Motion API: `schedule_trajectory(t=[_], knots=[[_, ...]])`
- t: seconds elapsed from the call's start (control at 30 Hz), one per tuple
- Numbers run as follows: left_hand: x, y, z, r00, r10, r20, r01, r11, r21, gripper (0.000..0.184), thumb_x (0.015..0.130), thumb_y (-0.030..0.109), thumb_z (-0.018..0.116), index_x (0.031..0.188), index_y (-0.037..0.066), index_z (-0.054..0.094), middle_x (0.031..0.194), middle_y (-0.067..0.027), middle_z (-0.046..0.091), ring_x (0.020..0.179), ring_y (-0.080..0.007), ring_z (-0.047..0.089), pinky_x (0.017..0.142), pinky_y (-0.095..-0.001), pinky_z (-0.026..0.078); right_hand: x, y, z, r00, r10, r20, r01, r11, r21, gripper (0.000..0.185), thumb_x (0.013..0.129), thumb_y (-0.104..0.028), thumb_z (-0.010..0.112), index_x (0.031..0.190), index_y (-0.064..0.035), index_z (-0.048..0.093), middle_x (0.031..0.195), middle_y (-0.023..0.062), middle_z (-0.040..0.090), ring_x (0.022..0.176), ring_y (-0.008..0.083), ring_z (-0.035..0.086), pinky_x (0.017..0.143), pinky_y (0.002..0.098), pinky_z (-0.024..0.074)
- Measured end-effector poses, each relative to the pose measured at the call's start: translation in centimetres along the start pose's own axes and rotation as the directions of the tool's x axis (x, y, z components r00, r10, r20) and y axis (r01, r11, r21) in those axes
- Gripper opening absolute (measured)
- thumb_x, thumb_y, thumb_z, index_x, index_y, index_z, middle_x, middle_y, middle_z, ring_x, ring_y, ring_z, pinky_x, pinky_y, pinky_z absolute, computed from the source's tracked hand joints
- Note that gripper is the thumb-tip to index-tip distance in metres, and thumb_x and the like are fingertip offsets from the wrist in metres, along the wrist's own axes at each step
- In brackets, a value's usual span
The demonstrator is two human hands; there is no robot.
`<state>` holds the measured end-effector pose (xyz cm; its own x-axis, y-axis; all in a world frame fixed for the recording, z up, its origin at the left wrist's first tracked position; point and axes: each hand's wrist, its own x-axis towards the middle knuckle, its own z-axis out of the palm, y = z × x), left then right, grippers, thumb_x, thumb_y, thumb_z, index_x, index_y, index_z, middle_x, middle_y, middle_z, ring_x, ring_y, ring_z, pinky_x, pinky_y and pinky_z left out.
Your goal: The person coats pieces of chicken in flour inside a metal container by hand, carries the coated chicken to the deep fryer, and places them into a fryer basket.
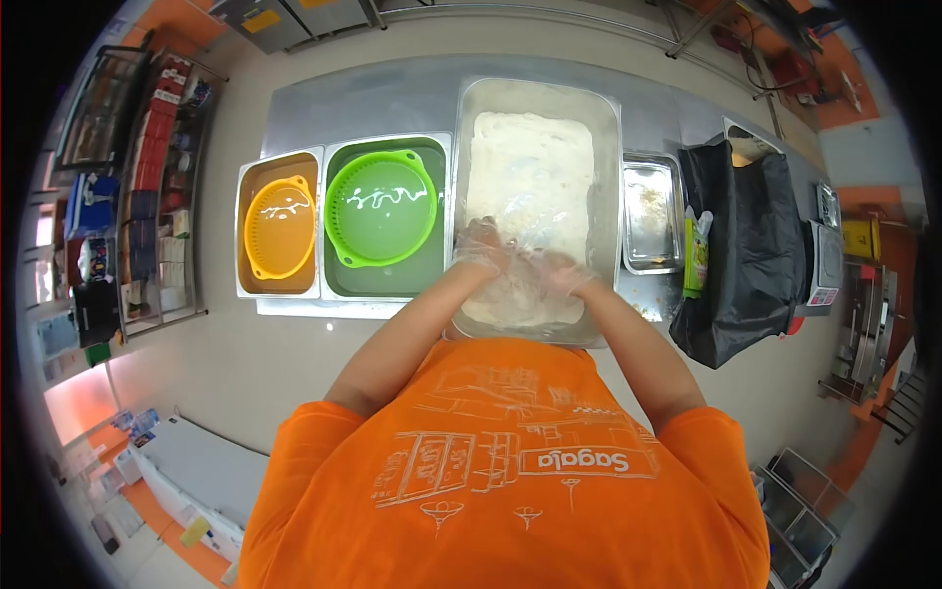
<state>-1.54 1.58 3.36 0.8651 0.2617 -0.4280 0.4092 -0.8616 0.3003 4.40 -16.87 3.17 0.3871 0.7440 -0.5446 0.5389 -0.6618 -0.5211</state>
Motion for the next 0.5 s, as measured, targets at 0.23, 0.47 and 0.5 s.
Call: schedule_trajectory(t=[0.23,0.47,0.5], knots=[[0.4,-2.0,7.2,0.843,0.042,0.536,-0.063,0.998,0.02,0.072,0.098,0.061,0.042,0.135,0.002,0.06,0.146,-0.0235,0.052,0.137,-0.0394,0.048,0.114,-0.0453,0.035,1.3,7.2,5.8,0.959,0.269,0.087,-0.24,0.939,-0.247,0.055,0.102,-0.038,0.043,0.154,-0.0221,0.036,0.119,0.0283,0.065,0.109,0.0416,0.065,0.098,0.0486,0.0485],[-3.3,-1.6,6.7,0.809,-0.221,0.545,0.505,0.736,-0.451,0.074,0.093,0.061,0.05,0.133,0.001,0.061,0.135,-0.021,0.062,0.123,-0.032,0.06,0.106,-0.041,0.042,-2.0,-1.2,5.4,0.936,0.259,0.238,-0.253,0.966,-0.059,0.06,0.098,-0.026,0.052,0.154,-0.0178,0.036,0.139,0.0244,0.056,0.127,0.0382,0.056,0.114,0.0467,0.0372],[-4.1,-0.8,5.5,0.799,-0.246,0.549,0.561,0.635,-0.532,0.073,0.092,0.061,0.051,0.132,0.0,0.062,0.134,-0.0211,0.062,0.121,-0.0315,0.06,0.104,-0.041,0.043,-2.2,-1.8,5.5,0.94,0.286,0.188,-0.289,0.957,-0.011,0.06,0.097,-0.023,0.054,0.154,-0.0169,0.037,0.14,0.024,0.056,0.127,0.0378,0.056,0.114,0.0462,0.0375]])
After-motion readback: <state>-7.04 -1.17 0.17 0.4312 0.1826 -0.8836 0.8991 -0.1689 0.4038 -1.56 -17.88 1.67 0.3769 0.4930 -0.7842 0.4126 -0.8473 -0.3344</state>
